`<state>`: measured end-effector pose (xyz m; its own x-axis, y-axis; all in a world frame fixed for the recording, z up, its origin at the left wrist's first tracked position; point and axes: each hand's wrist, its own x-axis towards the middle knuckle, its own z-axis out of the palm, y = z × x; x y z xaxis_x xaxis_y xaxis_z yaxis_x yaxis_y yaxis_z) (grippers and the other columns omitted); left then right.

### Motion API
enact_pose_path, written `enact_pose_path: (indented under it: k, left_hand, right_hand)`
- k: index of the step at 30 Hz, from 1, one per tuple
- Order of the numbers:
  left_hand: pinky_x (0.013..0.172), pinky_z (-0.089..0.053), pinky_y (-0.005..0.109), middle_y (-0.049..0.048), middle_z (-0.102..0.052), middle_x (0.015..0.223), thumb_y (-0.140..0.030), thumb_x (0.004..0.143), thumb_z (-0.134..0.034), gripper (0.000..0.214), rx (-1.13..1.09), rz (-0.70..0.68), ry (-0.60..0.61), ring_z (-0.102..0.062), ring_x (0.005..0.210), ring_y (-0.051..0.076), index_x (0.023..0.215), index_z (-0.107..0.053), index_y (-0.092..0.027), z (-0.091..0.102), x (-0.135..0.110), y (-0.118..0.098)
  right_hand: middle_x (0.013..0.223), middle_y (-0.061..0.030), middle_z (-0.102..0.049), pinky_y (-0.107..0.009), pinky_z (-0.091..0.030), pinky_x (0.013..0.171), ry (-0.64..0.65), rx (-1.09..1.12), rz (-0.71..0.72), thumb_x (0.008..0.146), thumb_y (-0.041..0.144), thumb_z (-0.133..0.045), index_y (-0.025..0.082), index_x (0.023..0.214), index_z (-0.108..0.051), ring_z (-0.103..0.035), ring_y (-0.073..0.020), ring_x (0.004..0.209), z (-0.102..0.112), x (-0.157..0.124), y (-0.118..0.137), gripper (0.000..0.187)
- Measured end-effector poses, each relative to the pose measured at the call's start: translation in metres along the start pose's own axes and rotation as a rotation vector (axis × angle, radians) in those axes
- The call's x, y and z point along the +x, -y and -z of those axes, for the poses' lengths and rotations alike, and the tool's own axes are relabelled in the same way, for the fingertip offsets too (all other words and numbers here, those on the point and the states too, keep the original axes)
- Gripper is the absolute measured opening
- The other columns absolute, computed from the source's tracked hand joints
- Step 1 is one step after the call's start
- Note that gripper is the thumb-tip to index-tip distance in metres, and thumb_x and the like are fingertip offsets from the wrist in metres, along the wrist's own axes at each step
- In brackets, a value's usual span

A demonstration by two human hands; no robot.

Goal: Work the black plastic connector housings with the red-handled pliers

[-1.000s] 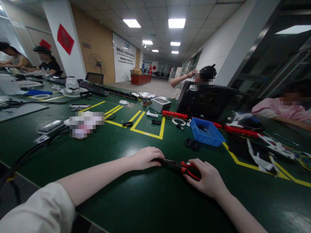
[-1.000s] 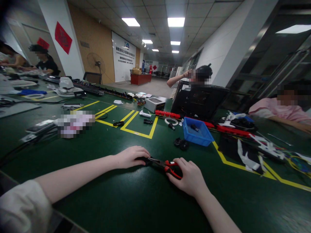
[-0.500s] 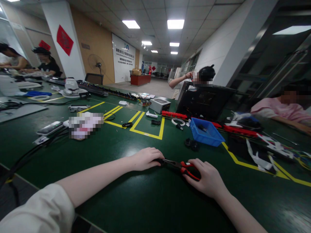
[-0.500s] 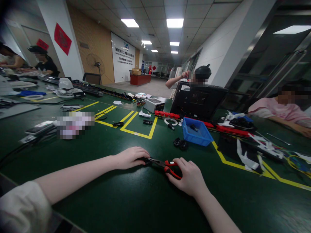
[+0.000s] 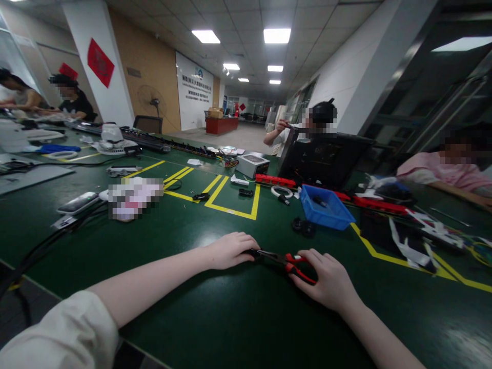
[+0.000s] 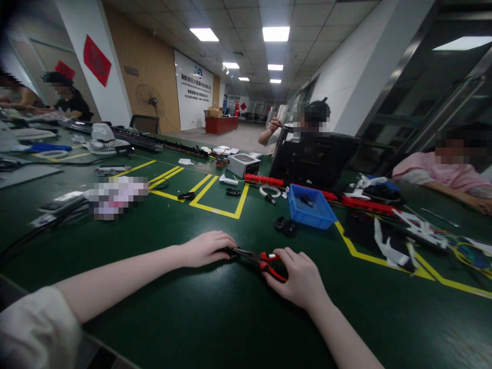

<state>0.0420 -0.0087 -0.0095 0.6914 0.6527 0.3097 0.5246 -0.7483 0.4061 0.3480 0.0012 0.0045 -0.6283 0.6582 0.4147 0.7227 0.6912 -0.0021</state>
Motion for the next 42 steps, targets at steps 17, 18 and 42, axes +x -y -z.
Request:
enact_pose_path:
  k: [17,18,42]
  left_hand:
    - [0.119,-0.033,0.047,0.0076,-0.056,0.140,-0.014,0.094,-0.054,0.032,0.019,-0.028,-0.066,-0.046,0.136,0.022,0.125,-0.057,-0.020,-0.005,-0.001,0.002]
    - [0.118,-0.033,0.047,0.0078,-0.055,0.142,-0.012,0.093,-0.052,0.032,0.028,-0.028,-0.071,-0.045,0.137,0.022,0.124,-0.057,-0.020,-0.004,-0.001,0.002]
    - [0.111,-0.042,0.045,0.0147,-0.047,0.147,-0.041,0.090,-0.065,0.051,0.045,0.026,-0.072,-0.047,0.135,0.028,0.134,-0.050,-0.020,-0.002,-0.002,-0.003]
  right_hand:
    - [0.094,-0.0087,-0.070,-0.034,-0.047,0.066,0.008,0.000,-0.016,0.080,0.050,-0.062,0.019,0.104,-0.062,-0.063,-0.0187,0.073,0.001,0.000,0.001,0.039]
    - [0.094,-0.0087,-0.070,-0.033,-0.047,0.067,0.009,0.000,-0.017,0.080,0.050,-0.062,0.019,0.103,-0.062,-0.063,-0.0187,0.073,0.001,0.000,0.001,0.039]
    - [0.095,-0.0097,-0.069,-0.034,-0.046,0.066,0.011,0.007,0.038,0.079,0.048,-0.065,0.017,0.106,-0.064,-0.062,-0.0194,0.074,0.000,-0.001,0.000,0.041]
